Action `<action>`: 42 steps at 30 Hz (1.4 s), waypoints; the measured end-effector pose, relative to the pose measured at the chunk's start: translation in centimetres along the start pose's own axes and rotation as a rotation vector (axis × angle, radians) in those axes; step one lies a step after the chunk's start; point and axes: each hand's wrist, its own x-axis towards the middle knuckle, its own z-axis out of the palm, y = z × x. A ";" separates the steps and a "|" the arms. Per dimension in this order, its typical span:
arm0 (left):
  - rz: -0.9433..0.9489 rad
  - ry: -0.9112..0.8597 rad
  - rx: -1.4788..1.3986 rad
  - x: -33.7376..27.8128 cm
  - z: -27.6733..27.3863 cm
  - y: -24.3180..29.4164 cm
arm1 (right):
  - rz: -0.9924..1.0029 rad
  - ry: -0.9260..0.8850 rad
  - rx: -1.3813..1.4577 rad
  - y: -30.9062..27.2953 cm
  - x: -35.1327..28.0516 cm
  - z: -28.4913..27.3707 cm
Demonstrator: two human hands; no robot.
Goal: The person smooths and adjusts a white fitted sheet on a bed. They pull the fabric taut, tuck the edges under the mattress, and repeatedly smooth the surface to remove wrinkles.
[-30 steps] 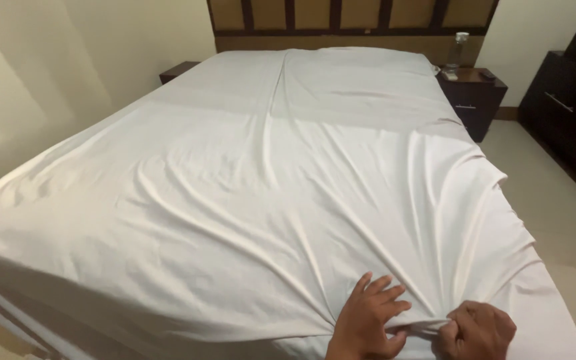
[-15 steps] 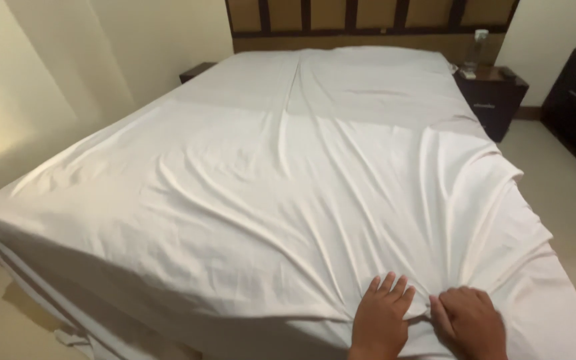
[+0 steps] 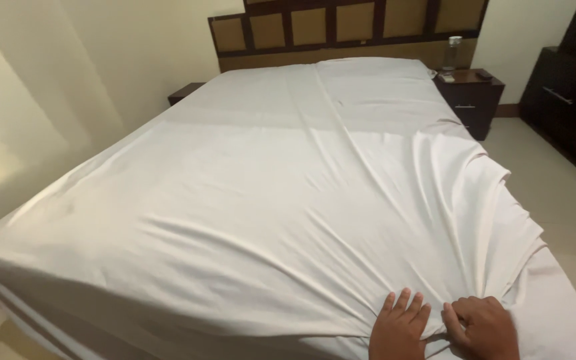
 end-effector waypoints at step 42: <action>0.177 -0.009 0.051 5.6 3.1 9.5 | 0.862 -0.060 -0.287 14.8 -3.6 -4.9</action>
